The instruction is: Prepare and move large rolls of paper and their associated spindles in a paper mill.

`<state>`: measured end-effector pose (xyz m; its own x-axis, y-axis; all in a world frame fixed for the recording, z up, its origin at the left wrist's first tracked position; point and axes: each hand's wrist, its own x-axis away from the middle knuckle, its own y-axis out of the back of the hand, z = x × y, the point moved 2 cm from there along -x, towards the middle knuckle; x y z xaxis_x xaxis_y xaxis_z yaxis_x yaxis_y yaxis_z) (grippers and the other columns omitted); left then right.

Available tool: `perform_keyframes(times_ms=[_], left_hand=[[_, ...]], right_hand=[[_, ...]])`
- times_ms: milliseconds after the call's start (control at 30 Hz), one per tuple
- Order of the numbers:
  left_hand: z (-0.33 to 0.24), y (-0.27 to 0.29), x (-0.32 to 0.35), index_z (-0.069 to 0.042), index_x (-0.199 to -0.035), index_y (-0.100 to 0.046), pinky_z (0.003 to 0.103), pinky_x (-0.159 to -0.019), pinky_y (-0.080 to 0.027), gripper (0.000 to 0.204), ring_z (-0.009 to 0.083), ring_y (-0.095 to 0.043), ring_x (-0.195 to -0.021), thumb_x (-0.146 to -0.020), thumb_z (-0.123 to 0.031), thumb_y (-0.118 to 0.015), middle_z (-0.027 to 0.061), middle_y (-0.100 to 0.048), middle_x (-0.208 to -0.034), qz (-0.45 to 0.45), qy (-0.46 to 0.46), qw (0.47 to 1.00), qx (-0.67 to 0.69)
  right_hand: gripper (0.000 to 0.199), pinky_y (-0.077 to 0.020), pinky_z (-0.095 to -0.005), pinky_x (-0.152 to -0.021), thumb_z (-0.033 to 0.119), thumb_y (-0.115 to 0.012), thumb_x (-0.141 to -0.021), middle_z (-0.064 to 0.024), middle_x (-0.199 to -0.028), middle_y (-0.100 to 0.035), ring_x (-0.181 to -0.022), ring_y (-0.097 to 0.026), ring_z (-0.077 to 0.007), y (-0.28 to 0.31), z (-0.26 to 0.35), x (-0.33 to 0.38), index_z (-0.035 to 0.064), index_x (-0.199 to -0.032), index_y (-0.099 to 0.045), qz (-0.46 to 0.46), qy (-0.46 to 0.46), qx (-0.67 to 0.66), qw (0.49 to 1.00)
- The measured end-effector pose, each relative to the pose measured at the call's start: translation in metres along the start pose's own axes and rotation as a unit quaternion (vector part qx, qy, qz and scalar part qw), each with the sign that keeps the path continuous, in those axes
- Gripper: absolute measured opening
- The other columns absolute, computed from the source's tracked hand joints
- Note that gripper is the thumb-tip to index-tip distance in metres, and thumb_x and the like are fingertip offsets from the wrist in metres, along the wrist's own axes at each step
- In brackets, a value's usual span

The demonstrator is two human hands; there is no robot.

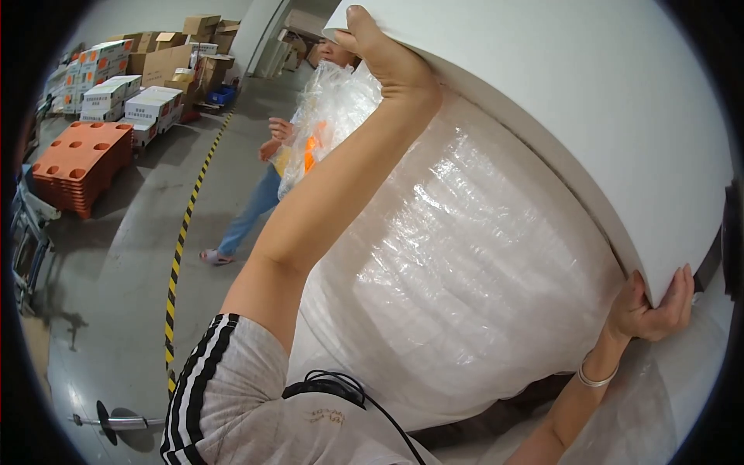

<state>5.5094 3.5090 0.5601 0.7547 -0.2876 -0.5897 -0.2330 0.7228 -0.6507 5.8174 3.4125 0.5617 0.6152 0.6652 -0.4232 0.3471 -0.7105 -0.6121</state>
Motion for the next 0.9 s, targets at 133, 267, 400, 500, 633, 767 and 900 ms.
perform_keyframes(times_ms=[133, 267, 400, 500, 633, 767, 900], left_hand=[[0.005, 0.004, -0.001, -0.002, -0.109, -0.039, 0.030, -0.084, -0.029, 0.048, 0.0232, -0.041, -0.096, -0.079, -0.040, -0.032, 0.0084, -0.045, -0.104, -0.023, -0.019, 0.999, -0.028], [0.009, 0.012, -0.009, -0.005, -0.114, -0.030, 0.030, -0.085, -0.029, 0.056, 0.0204, -0.039, -0.098, -0.078, -0.046, -0.033, 0.0077, -0.040, -0.109, -0.004, -0.043, 0.998, -0.037], [-0.010, 0.018, 0.002, -0.009, -0.102, -0.043, 0.025, -0.080, -0.033, 0.051, 0.0122, -0.044, -0.088, -0.080, -0.052, -0.026, -0.0002, -0.048, -0.098, 0.025, -0.031, 0.997, -0.061], [0.006, -0.011, 0.050, -0.007, -0.107, -0.039, 0.024, -0.082, -0.031, 0.046, 0.0096, -0.041, -0.093, -0.083, -0.045, -0.027, -0.0002, -0.044, -0.104, 0.039, -0.020, 0.998, -0.045], [0.020, -0.052, 0.142, -0.008, -0.102, -0.039, 0.024, -0.084, -0.026, 0.031, 0.0066, -0.038, -0.090, -0.086, -0.031, -0.027, -0.0035, -0.045, -0.096, 0.002, -0.103, 0.977, -0.186], [0.025, -0.063, 0.147, -0.001, -0.123, -0.014, 0.022, -0.090, -0.015, 0.053, 0.0103, -0.028, -0.102, -0.084, -0.029, -0.037, 0.0029, -0.030, -0.113, 0.035, -0.126, 0.959, -0.251], [0.030, -0.069, 0.146, 0.001, -0.122, -0.009, 0.023, -0.091, -0.014, 0.057, 0.0115, -0.027, -0.103, -0.084, -0.029, -0.038, 0.0051, -0.027, -0.114, 0.051, -0.134, 0.946, -0.292]], right_hand=[[0.045, -0.0445, -0.0315, -0.063, 0.038, -0.053, -0.074, -0.0165, -0.086, -0.054, -0.074, -0.054, -0.0281, 0.002, -0.001, -0.002, -0.0031, -0.092, -0.044, 0.000, 0.002, -0.024, 1.000], [0.051, -0.0456, -0.0306, -0.062, 0.043, -0.055, -0.070, -0.0167, -0.084, -0.054, -0.074, -0.055, -0.0271, 0.009, -0.010, -0.009, -0.0037, -0.090, -0.047, 0.063, -0.016, -0.018, 0.998], [0.058, -0.0464, -0.0281, -0.061, 0.049, -0.058, -0.062, -0.0149, -0.082, -0.056, -0.072, -0.055, -0.0247, 0.005, -0.008, -0.005, -0.0025, -0.086, -0.050, 0.045, -0.001, -0.052, 0.998], [0.058, -0.0462, -0.0270, -0.059, 0.049, -0.059, -0.060, -0.0136, -0.084, -0.056, -0.072, -0.056, -0.0243, 0.011, -0.013, -0.007, -0.0011, -0.087, -0.051, 0.083, 0.006, -0.016, 0.996], [0.043, -0.0430, -0.0254, -0.065, 0.038, -0.060, -0.067, -0.0087, -0.085, -0.057, -0.074, -0.055, -0.0209, 0.005, -0.002, -0.002, 0.0015, -0.088, -0.052, 0.034, -0.018, -0.047, 0.998], [0.048, -0.0439, -0.0257, -0.066, 0.041, -0.060, -0.065, -0.0106, -0.088, -0.057, -0.076, -0.056, -0.0231, 0.016, -0.019, -0.001, 0.0010, -0.089, -0.052, 0.069, 0.033, -0.042, 0.996], [0.057, -0.0450, -0.0312, -0.069, 0.044, -0.058, -0.064, -0.0168, -0.092, -0.055, -0.081, -0.055, -0.0284, 0.016, -0.036, 0.019, -0.0036, -0.094, -0.048, 0.156, -0.027, -0.009, 0.987]])
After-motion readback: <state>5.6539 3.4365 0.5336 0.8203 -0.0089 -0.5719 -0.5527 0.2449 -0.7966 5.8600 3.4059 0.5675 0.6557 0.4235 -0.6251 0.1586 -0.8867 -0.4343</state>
